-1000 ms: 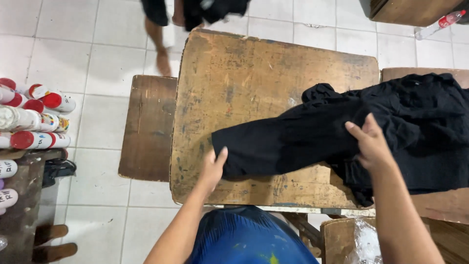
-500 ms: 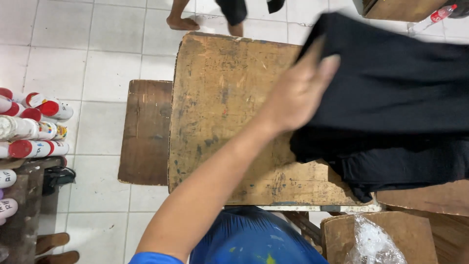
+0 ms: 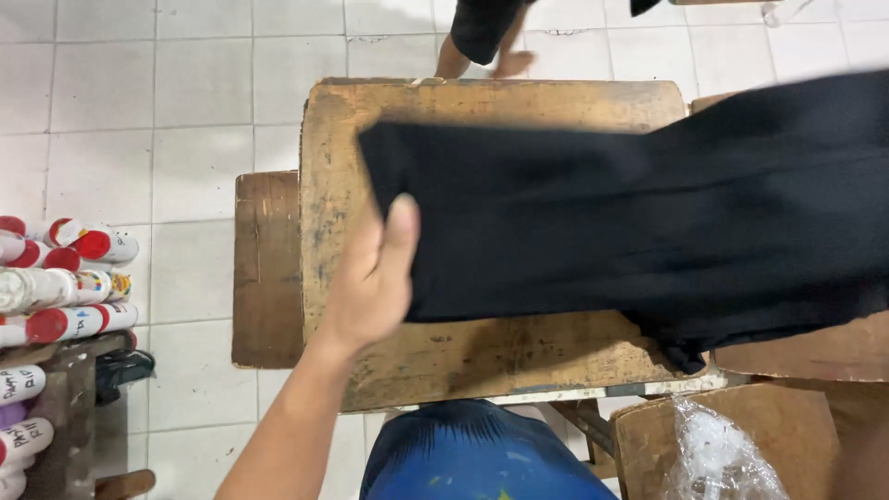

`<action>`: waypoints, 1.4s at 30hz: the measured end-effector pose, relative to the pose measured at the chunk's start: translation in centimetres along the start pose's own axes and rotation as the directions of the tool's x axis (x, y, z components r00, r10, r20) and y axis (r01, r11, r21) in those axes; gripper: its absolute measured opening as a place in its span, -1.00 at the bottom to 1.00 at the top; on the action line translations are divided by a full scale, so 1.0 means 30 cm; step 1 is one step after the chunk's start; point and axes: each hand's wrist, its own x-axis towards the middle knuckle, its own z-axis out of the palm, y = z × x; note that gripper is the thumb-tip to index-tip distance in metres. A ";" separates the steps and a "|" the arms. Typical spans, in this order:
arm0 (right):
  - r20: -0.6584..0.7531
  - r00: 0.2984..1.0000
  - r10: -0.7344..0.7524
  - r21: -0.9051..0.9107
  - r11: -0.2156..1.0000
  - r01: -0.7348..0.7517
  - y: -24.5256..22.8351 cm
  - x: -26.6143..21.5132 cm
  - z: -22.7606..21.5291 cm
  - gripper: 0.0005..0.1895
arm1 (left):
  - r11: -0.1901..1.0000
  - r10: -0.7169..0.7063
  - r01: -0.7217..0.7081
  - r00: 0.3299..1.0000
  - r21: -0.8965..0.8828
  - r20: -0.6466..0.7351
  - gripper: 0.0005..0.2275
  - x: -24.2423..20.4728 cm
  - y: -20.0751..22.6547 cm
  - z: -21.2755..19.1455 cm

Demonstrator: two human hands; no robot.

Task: The person irons a black garment on a wooden table using a steam iron. They smooth the fabric, apply heat to a specific area, and then fold the garment. The person repeats this process with another black garment, ironing and folding it as well.

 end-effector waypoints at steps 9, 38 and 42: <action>0.114 0.991 -0.076 0.077 0.995 0.068 0.203 -0.006 0.827 -0.69 | 0.807 -0.582 0.591 0.800 0.018 -0.146 -0.56 -0.334 -0.801 0.140; -0.004 0.986 0.168 -0.314 0.936 -0.160 0.319 -0.310 0.768 -0.56 | 0.749 -0.368 0.505 0.855 0.428 -0.366 -0.51 -0.591 -0.781 0.225; -0.025 0.997 0.076 -0.084 0.993 -0.077 0.331 -0.318 0.809 -0.67 | 0.650 -0.043 -0.099 0.985 0.754 0.167 -0.43 -0.579 -0.797 0.297</action>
